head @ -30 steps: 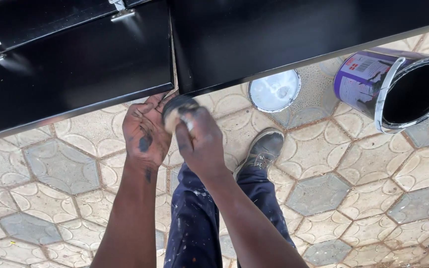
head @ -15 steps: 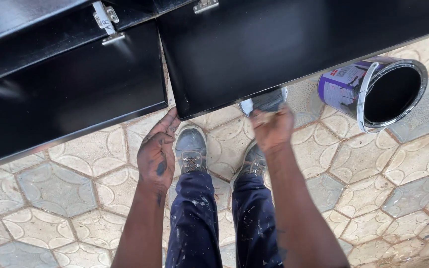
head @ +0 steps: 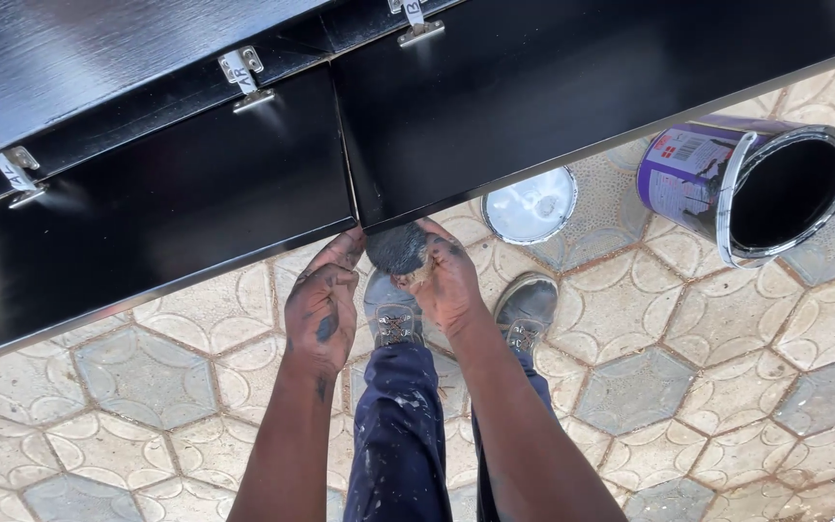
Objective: Painting wooden furniture panels and cabinet doors with black paint using a brush.
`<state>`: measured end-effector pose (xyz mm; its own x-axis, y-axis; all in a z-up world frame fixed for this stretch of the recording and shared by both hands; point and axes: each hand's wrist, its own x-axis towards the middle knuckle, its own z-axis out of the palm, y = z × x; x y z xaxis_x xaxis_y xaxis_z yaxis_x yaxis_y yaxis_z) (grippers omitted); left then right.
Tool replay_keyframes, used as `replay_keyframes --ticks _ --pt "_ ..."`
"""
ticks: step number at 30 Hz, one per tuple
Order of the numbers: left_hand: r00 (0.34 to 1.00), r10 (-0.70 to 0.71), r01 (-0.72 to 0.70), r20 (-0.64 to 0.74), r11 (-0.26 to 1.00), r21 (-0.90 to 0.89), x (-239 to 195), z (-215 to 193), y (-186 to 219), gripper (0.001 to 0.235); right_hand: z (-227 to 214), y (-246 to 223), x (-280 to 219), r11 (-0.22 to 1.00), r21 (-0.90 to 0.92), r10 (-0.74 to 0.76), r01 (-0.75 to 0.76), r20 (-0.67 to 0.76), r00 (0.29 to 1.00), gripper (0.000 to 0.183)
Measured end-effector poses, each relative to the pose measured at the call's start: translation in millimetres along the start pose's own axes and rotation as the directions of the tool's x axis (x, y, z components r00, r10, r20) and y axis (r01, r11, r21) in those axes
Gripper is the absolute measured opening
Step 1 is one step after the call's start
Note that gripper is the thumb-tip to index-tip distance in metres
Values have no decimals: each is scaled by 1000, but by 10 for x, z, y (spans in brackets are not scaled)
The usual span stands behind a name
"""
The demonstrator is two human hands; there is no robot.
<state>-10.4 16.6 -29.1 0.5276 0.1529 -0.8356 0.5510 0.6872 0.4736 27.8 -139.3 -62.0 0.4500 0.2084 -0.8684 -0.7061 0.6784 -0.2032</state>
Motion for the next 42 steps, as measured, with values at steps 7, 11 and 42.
replay_keyframes --ticks 7,11,42 --pt "993 -117 119 29 985 -122 -29 206 91 65 -230 -411 -271 946 -319 -67 56 -23 998 36" --pt "985 -163 170 49 949 -265 3 216 -9 63 -476 -602 -345 939 -332 -87 90 24 996 59" --pt "958 -278 192 -77 814 -548 -74 1196 -1067 56 -1321 -1222 -589 901 -200 -433 385 -359 827 15"
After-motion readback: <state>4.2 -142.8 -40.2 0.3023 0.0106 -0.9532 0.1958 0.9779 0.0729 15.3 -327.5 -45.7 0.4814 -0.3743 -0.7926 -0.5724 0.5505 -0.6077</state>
